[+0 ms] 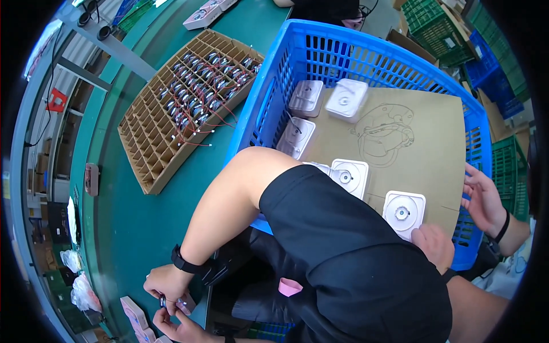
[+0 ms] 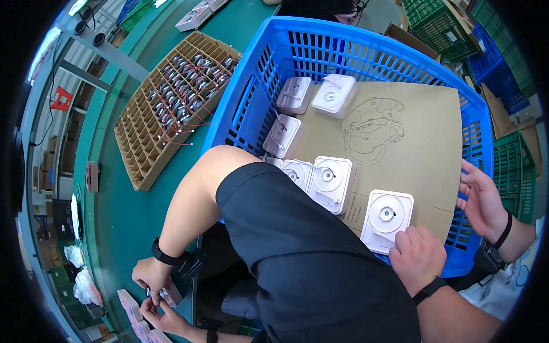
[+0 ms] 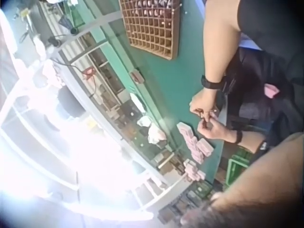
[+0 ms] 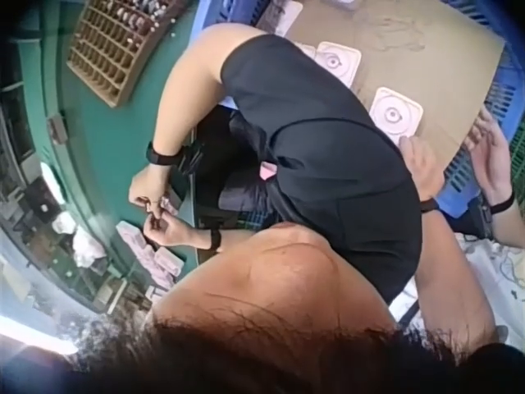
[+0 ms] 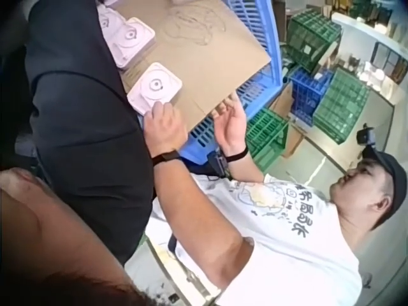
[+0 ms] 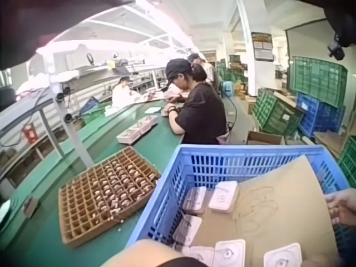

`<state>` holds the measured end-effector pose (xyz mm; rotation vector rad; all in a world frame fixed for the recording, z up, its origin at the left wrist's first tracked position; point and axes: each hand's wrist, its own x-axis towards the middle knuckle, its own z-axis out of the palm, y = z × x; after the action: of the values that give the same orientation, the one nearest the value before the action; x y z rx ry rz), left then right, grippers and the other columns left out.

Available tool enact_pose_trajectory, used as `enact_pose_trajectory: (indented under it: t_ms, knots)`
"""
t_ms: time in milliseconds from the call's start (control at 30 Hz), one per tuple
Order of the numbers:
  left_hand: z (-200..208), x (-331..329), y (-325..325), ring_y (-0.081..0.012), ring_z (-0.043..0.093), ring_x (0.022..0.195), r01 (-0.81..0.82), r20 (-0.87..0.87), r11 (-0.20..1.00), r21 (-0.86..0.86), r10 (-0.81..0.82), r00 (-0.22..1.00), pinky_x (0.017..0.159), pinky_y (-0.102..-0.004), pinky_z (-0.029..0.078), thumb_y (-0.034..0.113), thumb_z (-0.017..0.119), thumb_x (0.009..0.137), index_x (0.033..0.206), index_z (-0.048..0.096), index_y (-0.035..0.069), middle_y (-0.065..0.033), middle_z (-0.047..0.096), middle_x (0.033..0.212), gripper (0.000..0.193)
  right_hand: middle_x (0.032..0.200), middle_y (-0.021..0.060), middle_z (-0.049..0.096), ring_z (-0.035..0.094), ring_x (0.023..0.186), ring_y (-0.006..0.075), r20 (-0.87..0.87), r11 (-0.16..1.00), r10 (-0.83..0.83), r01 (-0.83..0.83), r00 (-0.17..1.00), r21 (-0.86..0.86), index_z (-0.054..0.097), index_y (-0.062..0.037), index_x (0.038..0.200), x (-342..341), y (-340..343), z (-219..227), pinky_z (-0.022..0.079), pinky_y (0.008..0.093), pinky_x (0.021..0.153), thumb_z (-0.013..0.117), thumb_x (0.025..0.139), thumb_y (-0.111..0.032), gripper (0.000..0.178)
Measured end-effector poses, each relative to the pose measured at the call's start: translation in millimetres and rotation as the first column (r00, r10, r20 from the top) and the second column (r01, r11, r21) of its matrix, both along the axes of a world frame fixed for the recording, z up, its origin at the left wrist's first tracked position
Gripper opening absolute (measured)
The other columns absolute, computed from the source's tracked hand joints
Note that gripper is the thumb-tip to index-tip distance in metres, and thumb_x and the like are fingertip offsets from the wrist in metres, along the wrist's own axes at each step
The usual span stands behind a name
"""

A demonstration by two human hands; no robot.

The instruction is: The person picks up a speaker and places it into a pink plastic housing, pressing the wires into place. They then pick up a white plastic cover from a blue crate, snap it onto the housing, and place the assembled unit into a green crate.

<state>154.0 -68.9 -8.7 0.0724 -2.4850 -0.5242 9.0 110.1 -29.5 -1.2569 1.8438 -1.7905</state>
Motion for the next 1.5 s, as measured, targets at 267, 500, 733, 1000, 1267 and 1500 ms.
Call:
enact_pose_trajectory:
  t_ms: [267,500,733,1000,1267,1500]
  knots:
    - [-3.4,2.0,24.4,-0.0210,0.068,0.094,-0.004,-0.091,1.000,-0.031,0.001,0.996,0.088,-0.0321,0.058,-0.002,0.075,0.098,0.115,0.069,-0.001,-0.0106,0.072,0.106,0.018,0.093,0.0148,0.074,0.075,0.083,0.0315,-0.125,0.999,-0.037,0.037,0.992,0.001,0.068,-0.0035,0.102,-10.5,-16.9,1.0,0.059,0.0417,0.069,0.097,0.065,-0.037,0.058]
    - [1.8,14.0,-1.9,-0.0166,0.068,0.093,0.049,-0.069,0.993,0.104,-0.042,0.997,0.086,-0.0308,0.058,-0.002,0.080,0.093,0.112,0.070,-0.002,-0.0072,0.072,0.104,0.021,0.096,0.0158,0.074,0.073,0.089,0.0347,-0.267,0.997,0.078,-0.072,0.961,0.029,0.071,-0.0072,0.103,-10.2,-14.2,8.0,0.057,0.0442,0.073,0.099,0.060,-0.044,0.063]
    - [36.7,-1.7,3.0,-0.0167,0.070,0.081,-0.054,-0.030,0.968,0.245,0.063,0.998,0.073,-0.0285,0.056,-0.001,0.088,0.081,0.094,0.071,-0.004,-0.0104,0.072,0.091,0.021,0.148,0.0229,0.051,0.048,0.135,0.0442,-0.495,0.851,0.142,0.150,0.857,0.503,0.046,-0.0038,0.157,-54.8,53.0,27.6,0.043,0.0528,0.112,0.102,0.053,-0.048,0.126]
    - [39.4,-6.5,-12.3,-0.0129,0.070,0.077,-0.051,0.070,0.981,0.189,0.038,0.997,0.070,-0.0261,0.056,0.000,0.087,0.083,0.095,0.074,-0.007,-0.0087,0.074,0.090,0.019,0.158,0.0216,0.044,0.043,0.143,0.0421,-0.424,0.902,0.186,0.018,0.886,0.432,0.031,-0.0012,0.164,-33.0,24.2,9.4,0.037,0.0528,0.118,0.100,0.065,-0.044,0.128]
    - [22.0,-23.0,-19.8,-0.0205,0.072,0.072,-0.072,0.172,0.987,0.145,0.047,0.984,0.065,-0.0316,0.057,0.002,0.086,0.079,0.094,0.076,-0.003,-0.0119,0.073,0.086,0.018,0.162,0.0230,0.042,0.042,0.146,0.0419,-0.461,0.941,0.085,0.081,0.883,0.328,0.026,-0.0023,0.167,-24.0,15.9,-1.7,0.033,0.0519,0.121,0.096,0.072,-0.036,0.122]
    - [19.5,-23.4,-15.7,-0.0160,0.068,0.069,-0.097,0.166,0.993,0.069,0.085,0.983,0.063,-0.0290,0.053,0.000,0.086,0.078,0.095,0.077,-0.003,-0.0098,0.072,0.083,0.019,0.160,0.0226,0.044,0.044,0.145,0.0409,-0.449,0.936,0.085,0.083,0.889,0.341,0.027,-0.0034,0.167,-24.7,14.4,-0.2,0.034,0.0513,0.119,0.096,0.072,-0.033,0.120]
